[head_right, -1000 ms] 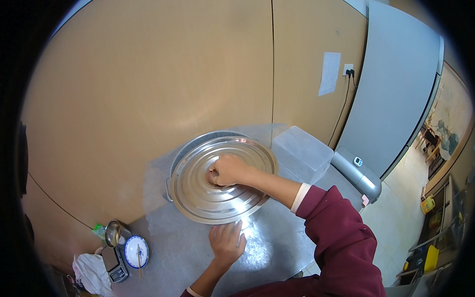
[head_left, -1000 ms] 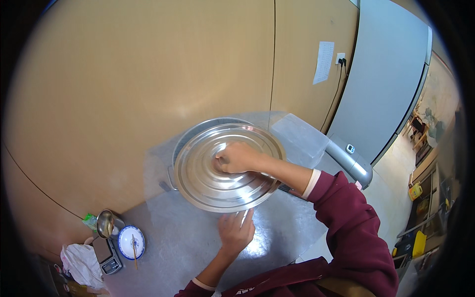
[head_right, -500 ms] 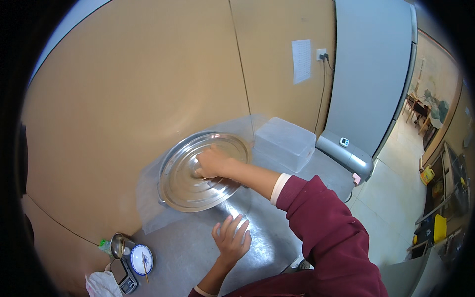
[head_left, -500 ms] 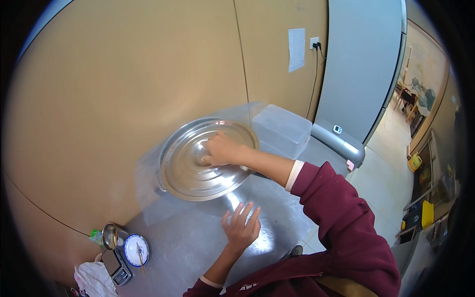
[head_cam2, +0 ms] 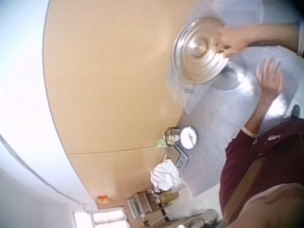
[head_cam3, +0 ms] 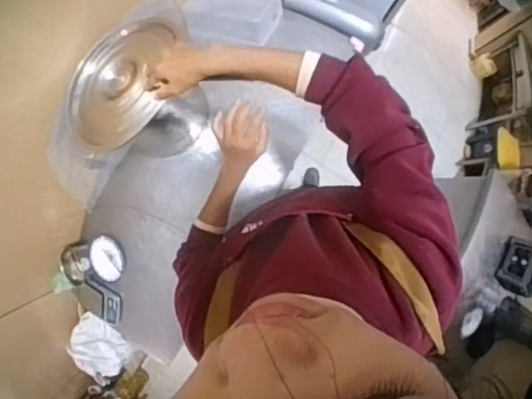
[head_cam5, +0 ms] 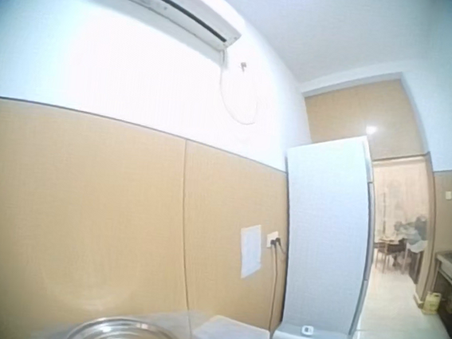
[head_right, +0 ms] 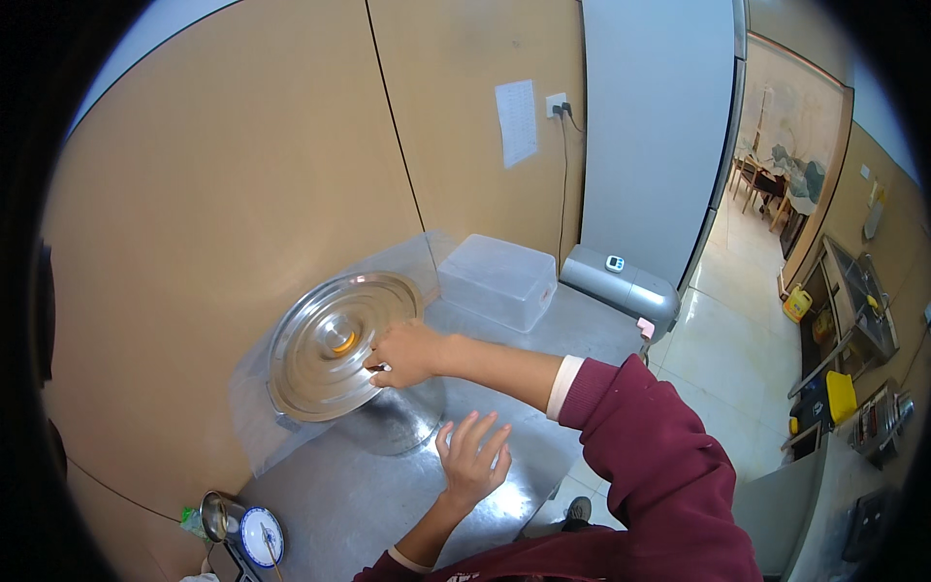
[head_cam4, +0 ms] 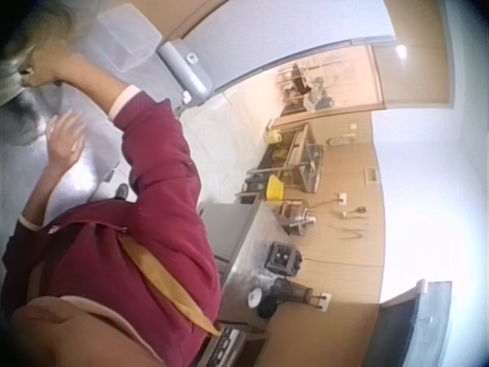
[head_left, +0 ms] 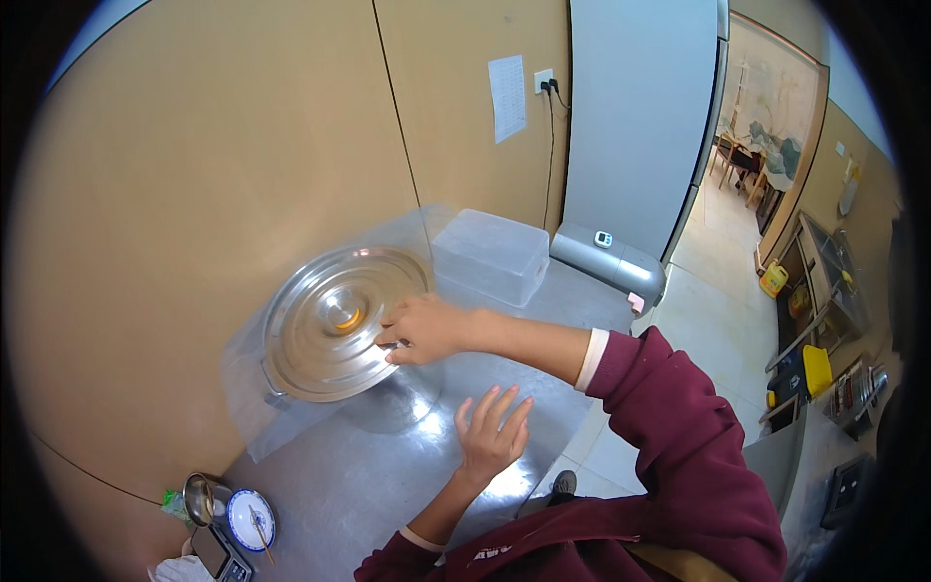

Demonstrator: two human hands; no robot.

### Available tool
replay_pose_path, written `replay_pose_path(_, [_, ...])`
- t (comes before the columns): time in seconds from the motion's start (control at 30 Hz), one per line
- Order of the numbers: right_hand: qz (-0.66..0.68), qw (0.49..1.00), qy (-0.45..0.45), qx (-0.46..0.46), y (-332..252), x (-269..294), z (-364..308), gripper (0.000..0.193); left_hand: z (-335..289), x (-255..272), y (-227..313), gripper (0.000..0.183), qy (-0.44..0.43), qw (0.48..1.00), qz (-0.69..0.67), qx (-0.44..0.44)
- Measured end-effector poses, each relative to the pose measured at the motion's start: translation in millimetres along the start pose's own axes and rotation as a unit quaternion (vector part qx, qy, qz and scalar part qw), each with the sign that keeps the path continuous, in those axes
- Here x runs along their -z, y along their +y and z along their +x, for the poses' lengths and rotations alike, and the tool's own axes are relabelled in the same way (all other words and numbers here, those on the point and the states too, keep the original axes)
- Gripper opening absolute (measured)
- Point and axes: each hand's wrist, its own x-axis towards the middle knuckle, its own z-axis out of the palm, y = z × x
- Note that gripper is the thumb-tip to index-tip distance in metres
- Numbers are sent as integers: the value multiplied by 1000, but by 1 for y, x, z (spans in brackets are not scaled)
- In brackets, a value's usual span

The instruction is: The person places a large metal pot on a stainless steel counter, then covers it with a metal lid. They walk to a double sink, turn on the tap, and wash a ladle and a plastic container using a sponge. After rinsing, they place the items on a nearby shelf.

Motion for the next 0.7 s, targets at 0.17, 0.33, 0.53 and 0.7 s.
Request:
replay_pose_path(0.17, [-22, 999, 28, 33, -9, -8, -18, 36, -3, 10, -1, 30, -13, 1000, -3, 5])
replay_pose_path(0.33, [-127, 970, 157, 137, -19, -19, -40, 33, -10, 18, -4, 32, -15, 1000, -3, 24])
replay_pose_path(0.53, [-132, 974, 135, 123, -34, -29, -60, 26, -21, 23, -9, 36, -26, 998, -11, 52])
replay_pose_path(0.7, [-123, 974, 139, 128, -43, -29, -69, 30, -23, 23, -11, 32, -27, 998, -26, 53])
